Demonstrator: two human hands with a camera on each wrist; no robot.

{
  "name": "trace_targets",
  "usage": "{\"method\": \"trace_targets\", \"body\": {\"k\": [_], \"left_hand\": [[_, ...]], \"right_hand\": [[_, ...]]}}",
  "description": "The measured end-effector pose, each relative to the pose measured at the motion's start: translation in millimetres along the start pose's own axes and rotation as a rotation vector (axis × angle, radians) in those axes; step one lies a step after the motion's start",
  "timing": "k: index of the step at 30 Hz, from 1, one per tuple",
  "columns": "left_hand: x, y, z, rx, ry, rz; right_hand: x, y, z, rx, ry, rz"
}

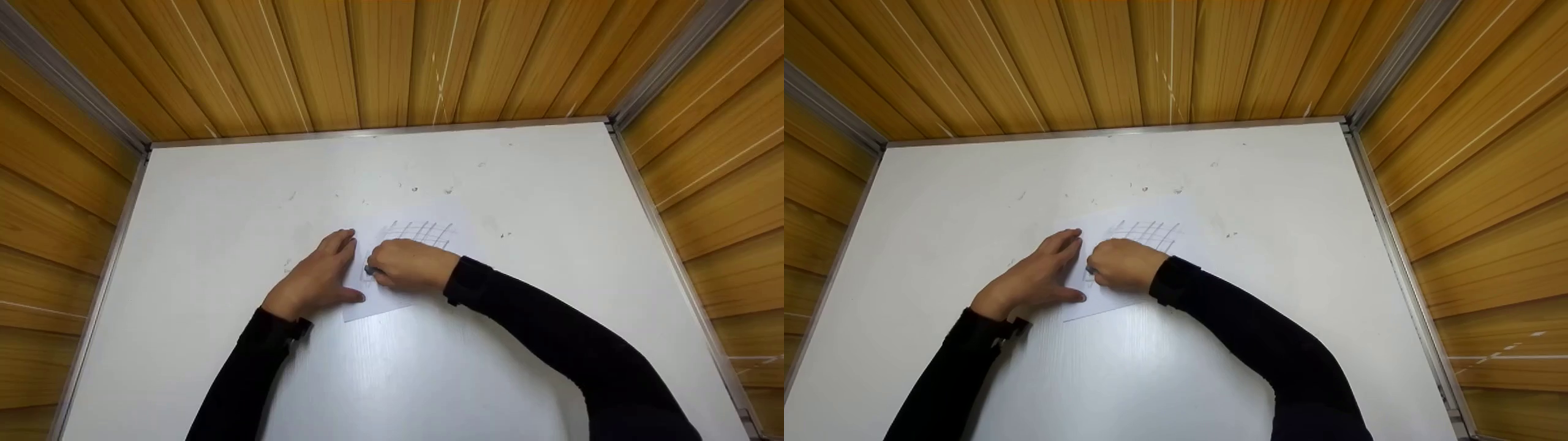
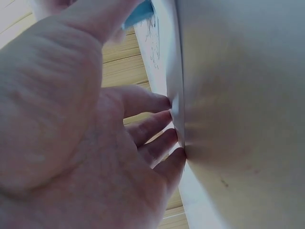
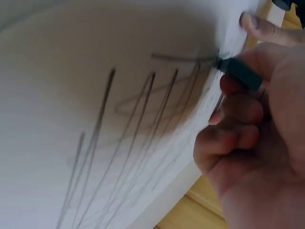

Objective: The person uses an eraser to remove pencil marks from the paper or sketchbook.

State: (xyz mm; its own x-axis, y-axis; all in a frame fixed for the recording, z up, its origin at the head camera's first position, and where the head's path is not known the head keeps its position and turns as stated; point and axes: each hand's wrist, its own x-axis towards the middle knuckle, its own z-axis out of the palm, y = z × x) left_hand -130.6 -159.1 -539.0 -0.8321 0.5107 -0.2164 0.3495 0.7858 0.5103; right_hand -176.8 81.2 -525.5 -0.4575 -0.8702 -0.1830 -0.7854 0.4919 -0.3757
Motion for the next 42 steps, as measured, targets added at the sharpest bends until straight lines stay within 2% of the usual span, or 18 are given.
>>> {"method": "trace_targets", "body": {"k": [4,7,9,13,15,17,22,24,27,29,34,36,38,42], "left_hand": [[-0.1,0.7,-0.5,-0.003,-0.007,-0.019],[-0.1,1.2,-0.3,-0.010,-0.009,-0.022],[-0.3,1.2,-0.6,-0.015,-0.004,-0.019],[-1.2,0.3,-1.3,-0.016,0.000,-0.015],[-1.5,-0.2,-1.6,-0.015,0.001,-0.015],[-1.4,-0.4,-1.6,-0.016,0.003,-0.015],[-0.8,0.0,-0.5,-0.012,-0.002,-0.016],[-0.7,-0.2,0.0,-0.006,0.001,-0.007],[-1.4,-0.6,0.2,-0.001,0.010,0.012],[-1.5,-0.7,0.4,-0.003,0.016,0.021],[-3.4,-0.6,1.4,-0.017,0.010,0.014],[-3.9,-0.5,1.3,-0.015,0.008,0.007],[-4.1,-0.8,1.2,-0.011,0.009,0.000],[-4.4,-0.4,1.4,-0.015,0.011,-0.010]], "right_hand": [[9,13,-4,-0.063,0.110,0.125],[13,17,-5,-0.051,0.126,0.151],[12,14,-5,-0.017,0.084,0.115],[5,-1,-4,0.023,-0.069,-0.009],[3,-7,-5,0.017,-0.099,-0.027],[4,-9,-7,-0.011,-0.081,-0.003],[13,5,-9,-0.051,0.045,0.111],[17,11,-9,-0.061,0.085,0.133],[18,12,-8,-0.068,0.097,0.128],[14,8,-6,-0.049,0.069,0.101],[2,-10,-1,0.025,-0.075,-0.027],[0,-13,-1,0.026,-0.096,-0.044],[1,-11,-3,0.012,-0.071,-0.020],[9,1,-7,-0.049,0.053,0.097]]}}
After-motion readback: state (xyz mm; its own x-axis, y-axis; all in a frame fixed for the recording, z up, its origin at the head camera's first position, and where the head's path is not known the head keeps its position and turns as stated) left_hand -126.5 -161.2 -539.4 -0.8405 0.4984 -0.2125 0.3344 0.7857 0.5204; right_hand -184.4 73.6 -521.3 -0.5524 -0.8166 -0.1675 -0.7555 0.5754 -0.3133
